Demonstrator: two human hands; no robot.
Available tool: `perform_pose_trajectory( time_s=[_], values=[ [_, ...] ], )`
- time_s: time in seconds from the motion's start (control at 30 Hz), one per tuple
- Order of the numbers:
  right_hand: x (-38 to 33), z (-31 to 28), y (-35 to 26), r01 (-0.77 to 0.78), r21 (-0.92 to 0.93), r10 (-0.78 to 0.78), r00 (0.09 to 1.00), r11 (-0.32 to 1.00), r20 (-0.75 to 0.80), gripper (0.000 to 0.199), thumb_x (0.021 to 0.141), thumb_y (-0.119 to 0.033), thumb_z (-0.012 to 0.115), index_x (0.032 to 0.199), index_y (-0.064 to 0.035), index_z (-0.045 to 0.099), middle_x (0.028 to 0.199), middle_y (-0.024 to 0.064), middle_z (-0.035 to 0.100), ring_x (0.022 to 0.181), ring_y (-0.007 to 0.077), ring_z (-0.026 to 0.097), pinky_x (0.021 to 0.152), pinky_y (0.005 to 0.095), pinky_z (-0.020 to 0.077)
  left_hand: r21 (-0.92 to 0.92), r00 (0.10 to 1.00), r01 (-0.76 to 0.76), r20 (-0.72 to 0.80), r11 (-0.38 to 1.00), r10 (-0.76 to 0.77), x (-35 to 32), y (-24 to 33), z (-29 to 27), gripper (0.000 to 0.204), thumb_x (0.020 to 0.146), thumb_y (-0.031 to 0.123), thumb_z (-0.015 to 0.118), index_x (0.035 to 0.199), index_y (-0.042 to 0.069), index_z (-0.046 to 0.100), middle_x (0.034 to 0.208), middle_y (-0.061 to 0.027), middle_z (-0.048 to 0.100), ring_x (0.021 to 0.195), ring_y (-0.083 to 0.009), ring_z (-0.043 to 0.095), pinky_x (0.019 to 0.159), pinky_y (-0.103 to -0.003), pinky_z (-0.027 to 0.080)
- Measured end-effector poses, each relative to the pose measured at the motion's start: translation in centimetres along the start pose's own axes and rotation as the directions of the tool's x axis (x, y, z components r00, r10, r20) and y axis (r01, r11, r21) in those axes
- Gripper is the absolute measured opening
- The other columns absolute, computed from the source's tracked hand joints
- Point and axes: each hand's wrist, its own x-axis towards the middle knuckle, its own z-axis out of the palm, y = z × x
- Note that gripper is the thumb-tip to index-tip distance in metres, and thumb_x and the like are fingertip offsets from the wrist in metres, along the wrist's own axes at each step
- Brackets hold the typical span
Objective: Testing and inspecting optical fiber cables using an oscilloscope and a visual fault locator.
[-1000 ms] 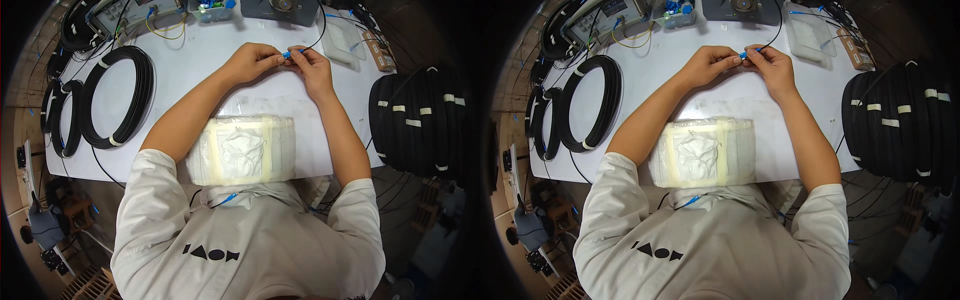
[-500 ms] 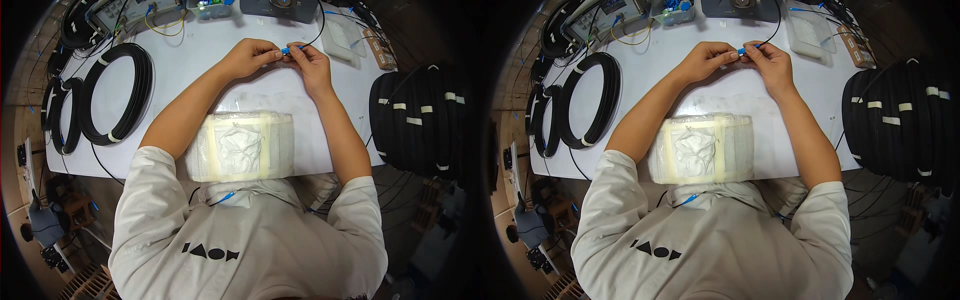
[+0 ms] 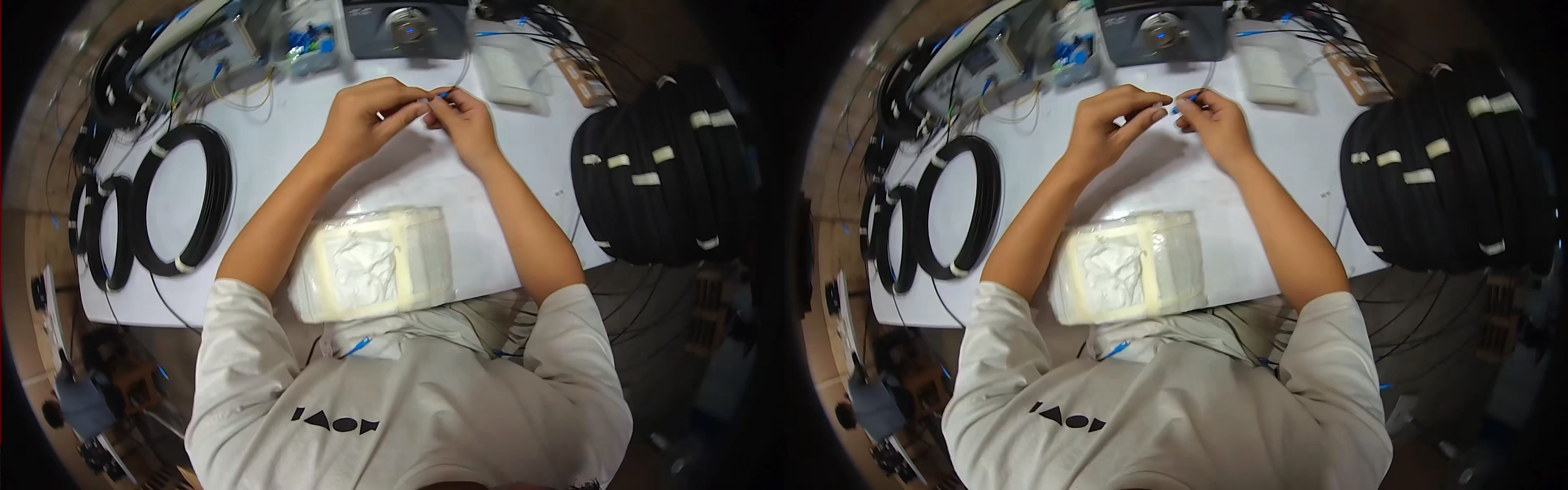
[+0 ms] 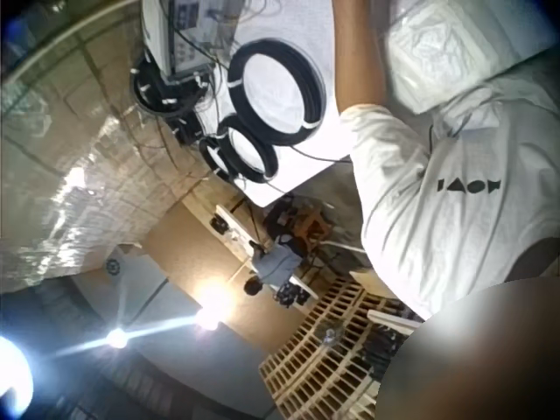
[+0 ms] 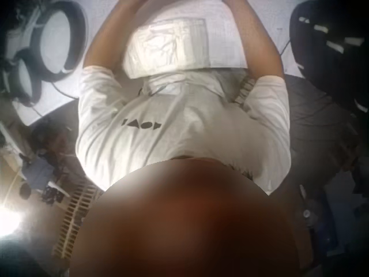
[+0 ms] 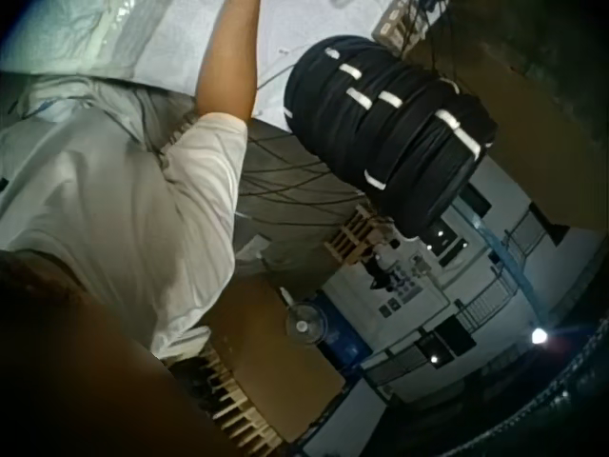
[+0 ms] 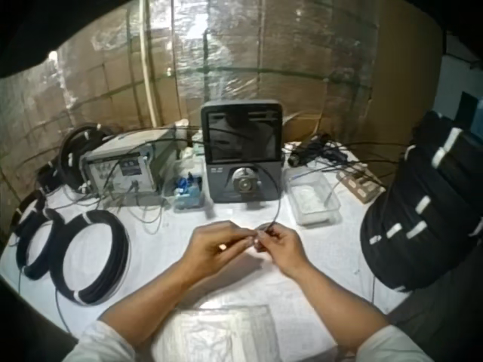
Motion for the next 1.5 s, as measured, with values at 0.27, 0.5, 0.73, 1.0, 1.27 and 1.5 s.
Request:
perform_pose_trajectory(
  time_s=[0.27,0.5,0.73,1.0,1.27,1.5],
  values=[
    [-0.9,0.6,-1.2,-0.060,-0.061,0.062,0.998,0.996,0.028,0.020,0.098,-0.021,0.073,0.107,-0.0026,0.073,0.091,0.0003,0.071,0.079,0.0087,0.064,0.075,0.0266,0.0535,0.439,0.998,0.053,-0.064,0.897,-0.028,12.3,4.0,4.6,0.030,0.095,0.033,0.076,0.111,0.008,0.077,0.079,-0.0094,0.072,0.064,-0.0247,0.066,0.060,-0.033,0.052],
    [-0.6,0.3,-0.3,-0.019,-0.060,0.024,0.997,0.998,0.074,0.025,0.102,-0.019,0.069,0.119,-0.0006,0.072,0.096,0.0018,0.072,0.084,0.0100,0.066,0.078,0.0262,0.0555,0.060,0.979,0.158,-0.141,0.986,-0.149,4.1,0.6,0.3,0.022,0.100,0.019,0.072,0.113,0.001,0.077,0.083,-0.0041,0.074,0.074,-0.0047,0.062,0.064,-0.022,0.049],
    [-0.2,0.3,-0.7,-0.002,-0.059,0.006,0.998,0.998,0.064,0.024,0.103,-0.017,0.067,0.117,0.0021,0.071,0.096,0.0031,0.071,0.084,0.0097,0.066,0.079,0.0257,0.0559,0.088,0.867,0.499,-0.037,0.862,-0.497,-4.4,-6.7,-1.8,0.026,0.103,0.024,0.068,0.113,0.001,0.074,0.085,-0.0035,0.072,0.075,-0.0081,0.059,0.069,-0.026,0.049],
    [-2.7,0.7,-1.9,-0.033,-0.118,0.052,0.985,0.993,0.167,0.025,0.102,-0.019,0.069,0.116,0.0017,0.072,0.099,0.0036,0.072,0.091,0.0096,0.066,0.083,0.0251,0.0571,0.341,0.884,0.432,0.019,0.835,-0.466,-3.8,-6.3,-1.4,0.036,0.097,0.043,0.069,0.112,0.011,0.078,0.096,-0.0099,0.078,0.084,-0.0270,0.073,0.076,-0.037,0.055],
    [-6.0,3.8,-5.7,0.242,-0.140,-0.136,0.843,0.960,0.520,0.018,0.094,-0.014,0.075,0.101,0.0025,0.073,0.096,0.0084,0.074,0.089,0.0161,0.068,0.083,0.0297,0.0543,0.277,0.898,0.406,0.053,0.871,-0.436,-2.7,-5.6,-2.4,0.034,0.098,0.032,0.067,0.104,0.000,0.073,0.092,-0.0189,0.076,0.081,-0.0350,0.073,0.076,-0.043,0.059],
    [-9.0,8.7,-6.4,0.553,-0.200,-0.194,0.571,0.809,0.798,0.018,0.083,-0.018,0.083,0.087,-0.0065,0.070,0.085,0.0026,0.070,0.080,0.0245,0.067,0.074,0.0345,0.0543,0.245,0.846,0.506,0.045,0.827,-0.531,-2.2,-5.3,-2.5,0.035,0.094,0.035,0.071,0.101,0.002,0.078,0.091,-0.0189,0.076,0.081,-0.0344,0.073,0.076,-0.043,0.055]
  ],
)
